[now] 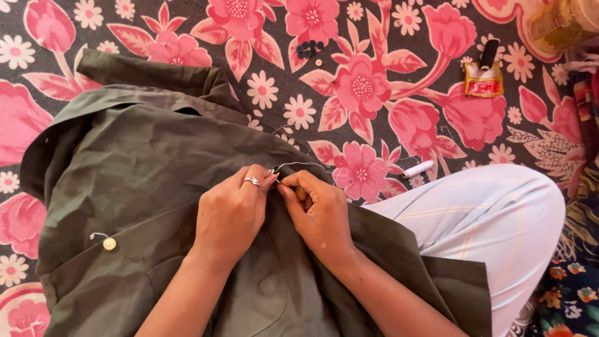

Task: The person sits on a patterned floor mat with a green button-up shirt across their lap. They thread a needle, then repeatedly stitch through the fabric to attach a button to the shirt placket, pulling the thread taut between passes.

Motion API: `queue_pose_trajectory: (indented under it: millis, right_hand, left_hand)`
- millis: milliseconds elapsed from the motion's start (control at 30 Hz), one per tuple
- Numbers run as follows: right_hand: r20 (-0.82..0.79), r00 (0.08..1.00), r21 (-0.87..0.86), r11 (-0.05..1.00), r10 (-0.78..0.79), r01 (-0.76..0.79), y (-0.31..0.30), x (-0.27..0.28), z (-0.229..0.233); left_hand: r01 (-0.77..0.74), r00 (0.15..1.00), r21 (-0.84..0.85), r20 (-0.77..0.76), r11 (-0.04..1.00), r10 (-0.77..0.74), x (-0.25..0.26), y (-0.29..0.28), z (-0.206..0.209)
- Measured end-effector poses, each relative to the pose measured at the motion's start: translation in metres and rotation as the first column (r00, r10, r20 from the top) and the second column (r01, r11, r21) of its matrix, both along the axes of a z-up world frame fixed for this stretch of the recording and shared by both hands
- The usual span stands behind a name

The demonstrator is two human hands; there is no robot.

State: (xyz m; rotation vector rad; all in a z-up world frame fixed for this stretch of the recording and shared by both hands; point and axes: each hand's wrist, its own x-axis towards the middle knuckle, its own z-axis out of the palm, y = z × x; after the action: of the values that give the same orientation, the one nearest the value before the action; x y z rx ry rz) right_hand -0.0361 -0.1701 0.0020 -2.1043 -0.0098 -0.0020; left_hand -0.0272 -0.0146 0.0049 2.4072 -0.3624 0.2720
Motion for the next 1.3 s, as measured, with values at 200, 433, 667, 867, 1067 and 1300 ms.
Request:
queue_pose_trajectory:
  millis: [200, 433, 667, 867, 1067, 1300]
  right_hand:
    - [0.064, 0.998, 0.016, 1.0, 0.013, -0.014, -0.001, -0.001, 0.001]
    - [0.071, 0.997, 0.047, 0.999, 0.001, -0.004, -0.002, -0.002, 0.004]
    - [0.074, 0.996, 0.053, 0.998, 0.042, -0.046, -0.004, 0.003, 0.008]
    - [-0.096, 0.975, 0.28, 0.945, 0.2, -0.166, -0.018, 0.005, 0.018]
    - [0.039, 0.969, 0.312, 0.918, 0.244, -0.243, -0.022, 0.002, 0.016]
    - [-0.04, 0.988, 0.275, 0.952, 0.147, -0.131, -0.02, 0.007, 0.018]
  left_hand:
    - [-0.026, 0.999, -0.013, 0.027, 1.0, 0.027, -0.004, -0.004, 0.0]
    - [0.002, 0.992, 0.051, 0.125, 0.999, -0.008, -0.005, -0.002, 0.005]
    - [-0.018, 0.984, 0.053, 0.176, 0.998, 0.009, -0.006, -0.004, 0.007]
    - [-0.073, 0.986, -0.12, 0.142, 0.99, 0.09, 0.004, 0.002, 0.006]
    - [0.006, 0.995, -0.232, 0.099, 0.973, 0.018, 0.003, 0.003, 0.011]
    - [0.083, 0.994, -0.195, 0.08, 0.977, -0.068, 0.003, -0.001, 0.014]
